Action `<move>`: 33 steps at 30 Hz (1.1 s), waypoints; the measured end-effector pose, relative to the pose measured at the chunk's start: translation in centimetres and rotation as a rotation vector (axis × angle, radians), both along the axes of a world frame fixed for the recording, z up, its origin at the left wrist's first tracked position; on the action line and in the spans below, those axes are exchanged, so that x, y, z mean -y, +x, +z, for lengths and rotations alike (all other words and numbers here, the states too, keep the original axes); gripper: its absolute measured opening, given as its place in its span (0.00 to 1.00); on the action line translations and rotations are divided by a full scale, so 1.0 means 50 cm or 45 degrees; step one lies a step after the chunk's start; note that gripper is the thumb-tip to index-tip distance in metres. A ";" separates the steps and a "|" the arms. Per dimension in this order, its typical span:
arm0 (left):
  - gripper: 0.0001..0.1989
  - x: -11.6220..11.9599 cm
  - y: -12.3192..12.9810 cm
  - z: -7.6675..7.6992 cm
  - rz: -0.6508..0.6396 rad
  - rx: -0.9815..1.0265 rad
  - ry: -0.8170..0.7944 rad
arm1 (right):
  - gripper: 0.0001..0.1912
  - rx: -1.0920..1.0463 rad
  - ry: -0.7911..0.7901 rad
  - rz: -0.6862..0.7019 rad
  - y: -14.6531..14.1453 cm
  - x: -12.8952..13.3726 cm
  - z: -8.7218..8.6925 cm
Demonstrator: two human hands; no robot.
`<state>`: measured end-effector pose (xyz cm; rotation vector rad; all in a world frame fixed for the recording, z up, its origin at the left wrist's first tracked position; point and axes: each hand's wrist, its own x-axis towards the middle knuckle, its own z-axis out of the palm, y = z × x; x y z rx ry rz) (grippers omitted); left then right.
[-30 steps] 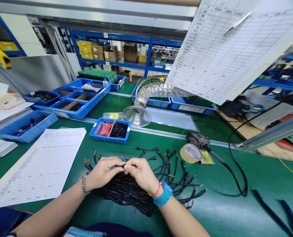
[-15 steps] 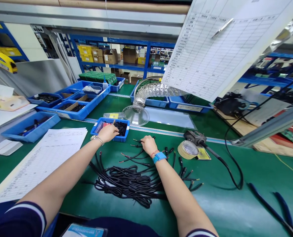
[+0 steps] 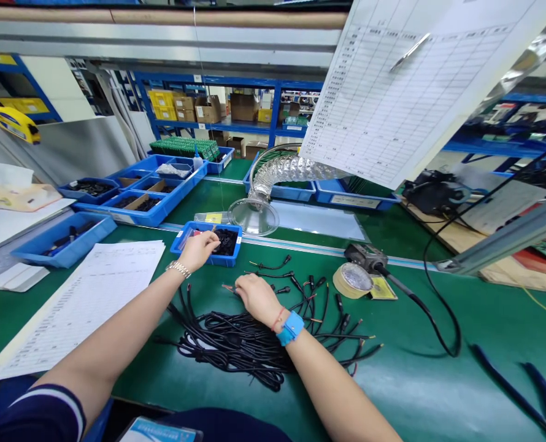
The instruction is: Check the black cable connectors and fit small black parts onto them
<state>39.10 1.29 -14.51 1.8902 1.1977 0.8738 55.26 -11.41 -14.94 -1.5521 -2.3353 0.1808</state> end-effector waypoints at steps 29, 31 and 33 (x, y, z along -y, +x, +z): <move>0.07 0.200 -0.011 -0.009 -0.472 1.343 -0.964 | 0.10 -0.646 -0.064 -0.152 0.001 0.055 0.089; 0.06 0.201 -0.011 -0.010 -0.467 1.319 -0.965 | 0.09 -0.642 -0.068 -0.145 0.001 0.056 0.090; 0.06 0.202 -0.012 -0.009 -0.466 1.310 -0.994 | 0.09 -0.644 -0.069 -0.150 0.001 0.056 0.091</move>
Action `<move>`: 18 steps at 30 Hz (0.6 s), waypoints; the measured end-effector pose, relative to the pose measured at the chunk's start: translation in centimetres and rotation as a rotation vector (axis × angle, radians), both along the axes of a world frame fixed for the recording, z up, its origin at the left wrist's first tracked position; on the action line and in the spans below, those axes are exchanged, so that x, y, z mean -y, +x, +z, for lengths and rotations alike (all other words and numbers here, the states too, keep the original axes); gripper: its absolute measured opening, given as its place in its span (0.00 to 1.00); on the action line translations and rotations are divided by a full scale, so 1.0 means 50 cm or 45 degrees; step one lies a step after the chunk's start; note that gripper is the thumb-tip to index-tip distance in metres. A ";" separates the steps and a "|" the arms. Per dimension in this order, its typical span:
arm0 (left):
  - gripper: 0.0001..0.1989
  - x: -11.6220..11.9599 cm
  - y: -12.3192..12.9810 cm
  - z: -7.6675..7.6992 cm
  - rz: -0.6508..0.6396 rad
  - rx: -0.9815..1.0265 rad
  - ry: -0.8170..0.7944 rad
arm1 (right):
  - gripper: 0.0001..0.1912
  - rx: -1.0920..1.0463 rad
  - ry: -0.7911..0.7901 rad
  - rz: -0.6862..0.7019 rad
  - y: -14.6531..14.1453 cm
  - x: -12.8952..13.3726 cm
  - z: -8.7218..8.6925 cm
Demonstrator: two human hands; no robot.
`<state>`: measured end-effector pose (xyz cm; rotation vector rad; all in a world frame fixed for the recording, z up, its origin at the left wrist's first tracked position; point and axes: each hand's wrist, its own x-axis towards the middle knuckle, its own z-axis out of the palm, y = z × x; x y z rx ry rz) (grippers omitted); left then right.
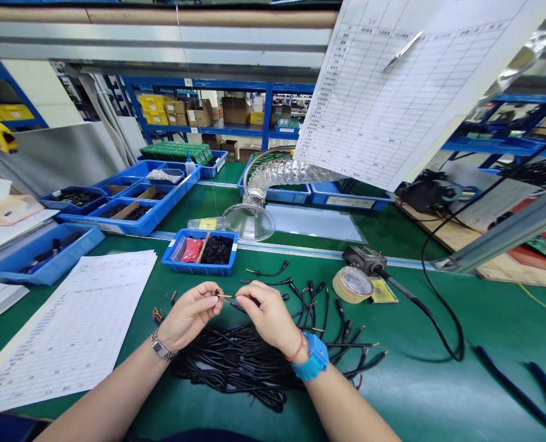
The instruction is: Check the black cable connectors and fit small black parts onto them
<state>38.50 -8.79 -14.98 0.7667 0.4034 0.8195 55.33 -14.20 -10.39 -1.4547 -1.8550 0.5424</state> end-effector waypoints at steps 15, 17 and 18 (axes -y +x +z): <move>0.07 0.004 0.002 0.002 -0.008 0.047 0.021 | 0.08 0.011 0.112 -0.010 -0.003 0.007 0.006; 0.07 0.003 0.002 -0.002 0.010 0.047 -0.004 | 0.08 0.018 0.126 -0.003 -0.004 0.008 0.009; 0.07 0.004 0.002 -0.003 0.010 0.047 -0.017 | 0.08 0.027 0.131 0.001 -0.004 0.008 0.010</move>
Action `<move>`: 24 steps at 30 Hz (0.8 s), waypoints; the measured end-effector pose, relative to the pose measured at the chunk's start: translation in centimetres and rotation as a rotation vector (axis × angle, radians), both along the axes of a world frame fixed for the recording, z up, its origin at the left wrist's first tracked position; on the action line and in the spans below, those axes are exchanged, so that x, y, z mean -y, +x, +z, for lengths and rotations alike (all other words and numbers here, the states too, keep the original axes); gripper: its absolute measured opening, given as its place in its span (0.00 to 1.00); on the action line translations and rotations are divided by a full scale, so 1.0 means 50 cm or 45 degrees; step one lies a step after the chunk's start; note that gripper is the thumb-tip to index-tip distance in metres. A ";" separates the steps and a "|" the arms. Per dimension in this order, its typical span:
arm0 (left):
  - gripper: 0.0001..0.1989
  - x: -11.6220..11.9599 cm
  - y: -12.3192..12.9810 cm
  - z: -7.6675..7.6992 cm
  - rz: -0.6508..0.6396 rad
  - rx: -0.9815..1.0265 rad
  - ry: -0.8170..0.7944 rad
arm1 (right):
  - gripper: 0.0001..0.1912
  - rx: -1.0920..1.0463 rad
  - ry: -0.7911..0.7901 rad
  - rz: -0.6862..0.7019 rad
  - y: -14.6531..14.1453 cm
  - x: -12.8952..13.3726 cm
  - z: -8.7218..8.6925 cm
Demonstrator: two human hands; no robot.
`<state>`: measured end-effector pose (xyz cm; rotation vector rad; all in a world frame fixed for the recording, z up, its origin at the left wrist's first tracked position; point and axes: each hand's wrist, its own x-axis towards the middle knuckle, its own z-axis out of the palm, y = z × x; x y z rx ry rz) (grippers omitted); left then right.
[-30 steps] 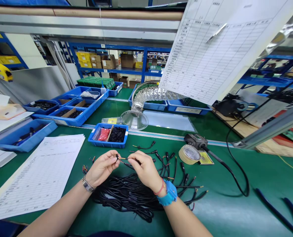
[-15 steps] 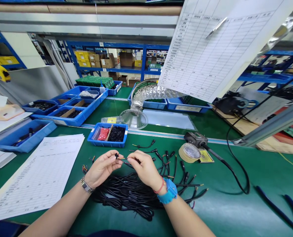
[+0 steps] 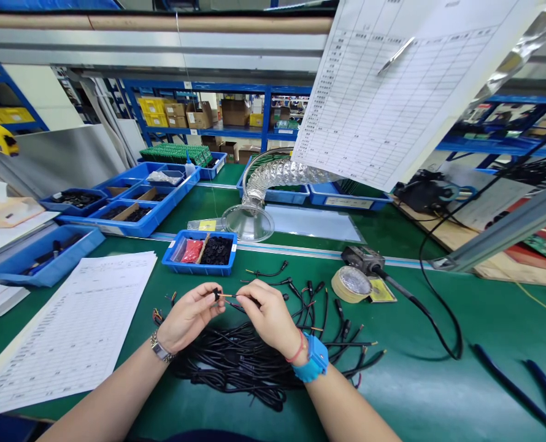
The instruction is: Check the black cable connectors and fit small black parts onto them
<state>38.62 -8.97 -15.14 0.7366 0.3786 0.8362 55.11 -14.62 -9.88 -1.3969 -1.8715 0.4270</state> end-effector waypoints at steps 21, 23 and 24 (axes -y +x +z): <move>0.07 0.012 -0.005 0.003 0.239 -0.669 0.730 | 0.10 0.308 0.081 0.073 -0.006 0.010 -0.023; 0.08 0.016 -0.007 0.008 0.293 -0.729 0.950 | 0.11 0.258 -0.004 0.067 -0.009 0.010 -0.019; 0.08 0.018 -0.009 0.010 0.316 -0.749 1.042 | 0.11 0.211 -0.053 0.069 -0.010 0.010 -0.017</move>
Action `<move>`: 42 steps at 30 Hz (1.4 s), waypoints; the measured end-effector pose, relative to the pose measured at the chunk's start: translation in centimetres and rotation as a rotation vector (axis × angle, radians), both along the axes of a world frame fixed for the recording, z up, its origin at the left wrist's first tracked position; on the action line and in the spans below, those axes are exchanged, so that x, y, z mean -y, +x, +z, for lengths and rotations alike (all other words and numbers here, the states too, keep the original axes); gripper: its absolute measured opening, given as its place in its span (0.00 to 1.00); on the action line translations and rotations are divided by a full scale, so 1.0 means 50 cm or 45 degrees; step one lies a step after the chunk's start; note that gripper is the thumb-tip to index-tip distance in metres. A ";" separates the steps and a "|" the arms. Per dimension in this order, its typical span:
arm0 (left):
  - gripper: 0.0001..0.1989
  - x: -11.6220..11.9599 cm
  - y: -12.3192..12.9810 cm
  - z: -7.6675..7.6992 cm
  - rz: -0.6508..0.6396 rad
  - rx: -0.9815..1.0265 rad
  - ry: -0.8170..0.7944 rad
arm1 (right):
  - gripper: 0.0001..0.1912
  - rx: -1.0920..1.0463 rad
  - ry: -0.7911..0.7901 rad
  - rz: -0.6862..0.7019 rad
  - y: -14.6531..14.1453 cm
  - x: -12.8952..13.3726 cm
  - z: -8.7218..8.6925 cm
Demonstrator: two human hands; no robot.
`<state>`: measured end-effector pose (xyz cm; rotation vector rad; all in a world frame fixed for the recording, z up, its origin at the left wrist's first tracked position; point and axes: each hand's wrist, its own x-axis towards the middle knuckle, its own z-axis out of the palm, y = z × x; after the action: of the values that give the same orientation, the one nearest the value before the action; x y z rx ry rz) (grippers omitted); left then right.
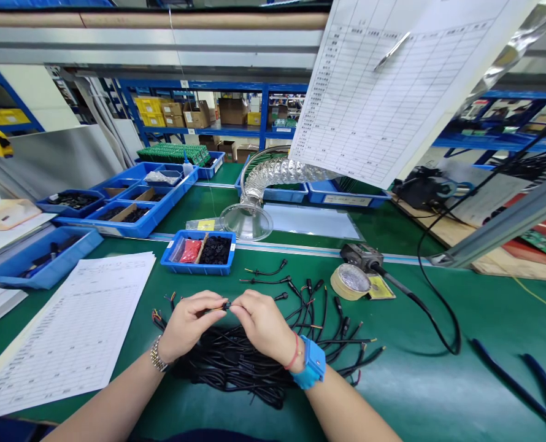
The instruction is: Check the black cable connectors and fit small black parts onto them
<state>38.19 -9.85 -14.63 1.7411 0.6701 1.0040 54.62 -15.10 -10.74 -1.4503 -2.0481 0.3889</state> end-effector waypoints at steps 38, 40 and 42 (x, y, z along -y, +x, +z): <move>0.09 0.011 -0.012 0.008 0.066 -0.088 0.269 | 0.14 -0.787 -0.632 -0.009 -0.017 0.001 0.004; 0.09 0.009 -0.012 0.009 0.056 -0.098 0.276 | 0.13 -0.786 -0.634 -0.006 -0.018 0.001 0.002; 0.10 0.008 -0.012 0.007 0.029 -0.096 0.276 | 0.13 -0.762 -0.627 -0.005 -0.019 0.001 0.000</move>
<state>37.60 -10.24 -14.29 1.9722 0.6493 1.0625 53.68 -15.17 -10.72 -1.3733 -1.5162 1.2293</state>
